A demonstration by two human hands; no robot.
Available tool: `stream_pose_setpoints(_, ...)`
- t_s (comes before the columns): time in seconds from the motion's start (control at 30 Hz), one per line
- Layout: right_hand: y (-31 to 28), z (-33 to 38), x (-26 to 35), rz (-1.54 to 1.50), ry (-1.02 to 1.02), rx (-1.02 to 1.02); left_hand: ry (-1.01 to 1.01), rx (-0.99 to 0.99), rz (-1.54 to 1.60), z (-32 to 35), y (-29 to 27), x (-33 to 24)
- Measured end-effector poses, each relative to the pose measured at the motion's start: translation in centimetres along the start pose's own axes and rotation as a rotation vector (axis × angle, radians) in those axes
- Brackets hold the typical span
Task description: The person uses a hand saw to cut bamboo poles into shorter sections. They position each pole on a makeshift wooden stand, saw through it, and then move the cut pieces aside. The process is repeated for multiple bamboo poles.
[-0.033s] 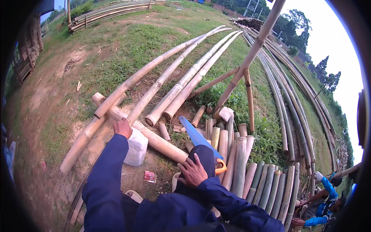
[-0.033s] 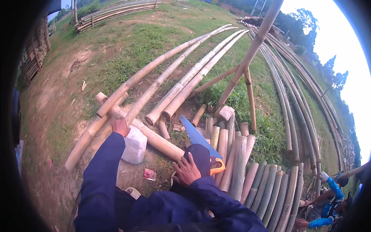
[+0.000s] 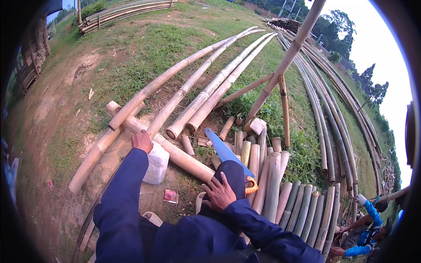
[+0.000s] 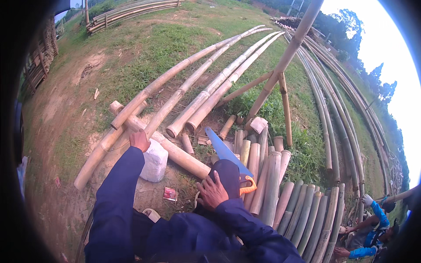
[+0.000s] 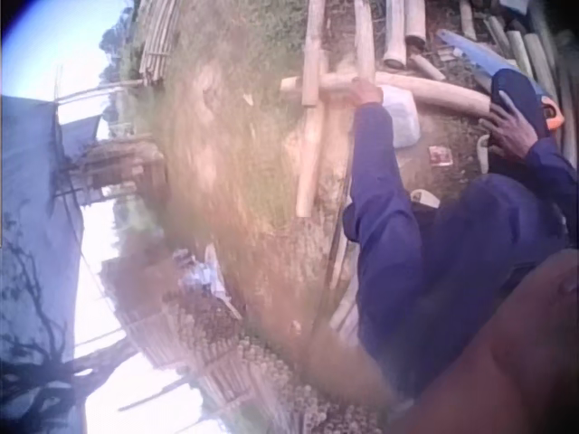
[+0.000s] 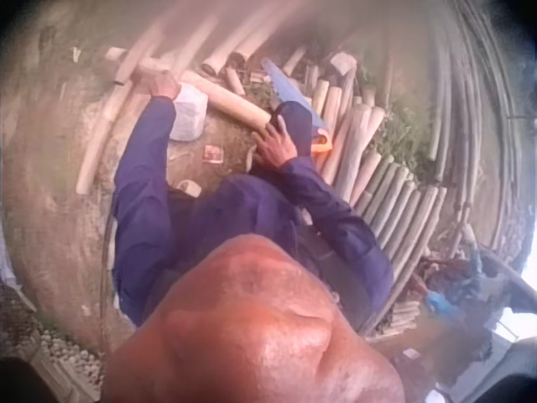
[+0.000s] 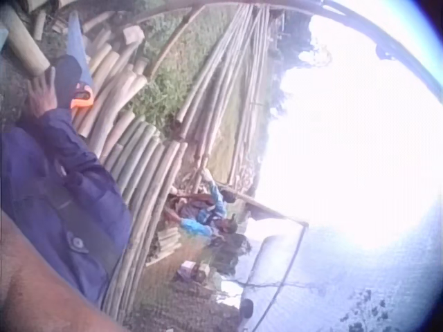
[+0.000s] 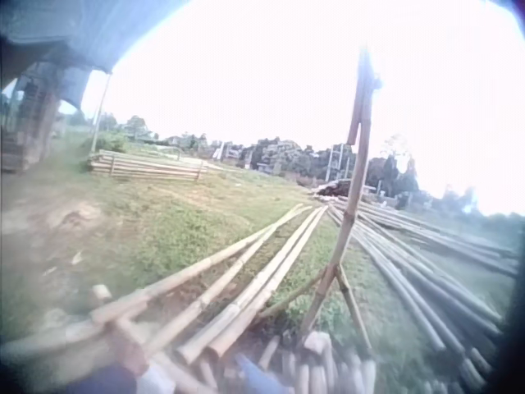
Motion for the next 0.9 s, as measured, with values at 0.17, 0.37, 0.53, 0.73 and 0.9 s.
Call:
stream_pose_setpoints(0.17, 0.5, 1.4, 2.3, -0.107, -0.106, 0.050, 0.036, 0.028, 0.117, 0.4, -1.9, -3.3)
stream_pose_setpoints(0.37, 0.4, 4.5, 3.1, -0.283, 0.016, -0.145, 0.025, 0.069, 0.127, 1.8, -2.9, -4.5)
stream_pose_setpoints(0.53, -1.6, 3.2, -0.7, -0.276, 0.317, -0.257, 0.015, 0.040, 0.129, 4.6, -3.1, -2.8)
stream_pose_setpoints(0.73, -0.6, -0.2, -6.0, -0.410, 0.373, -0.300, -0.005, 0.052, 0.034, 10.8, -4.2, 1.5)
stream_pose_setpoints(0.9, -0.7, -3.1, -4.2, -0.172, 0.278, -0.138, -0.069, 0.126, -0.079, 18.6, -4.6, 8.5)
Point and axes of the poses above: each hand's wrist, its own z-axis away from the middle knuckle, its own y-axis out of the palm, x = y × z, the point moved 4 cm from there along -z, towards the middle knuckle, and after that the axes turned 4 degrees about -x, right-handed, at the moved point
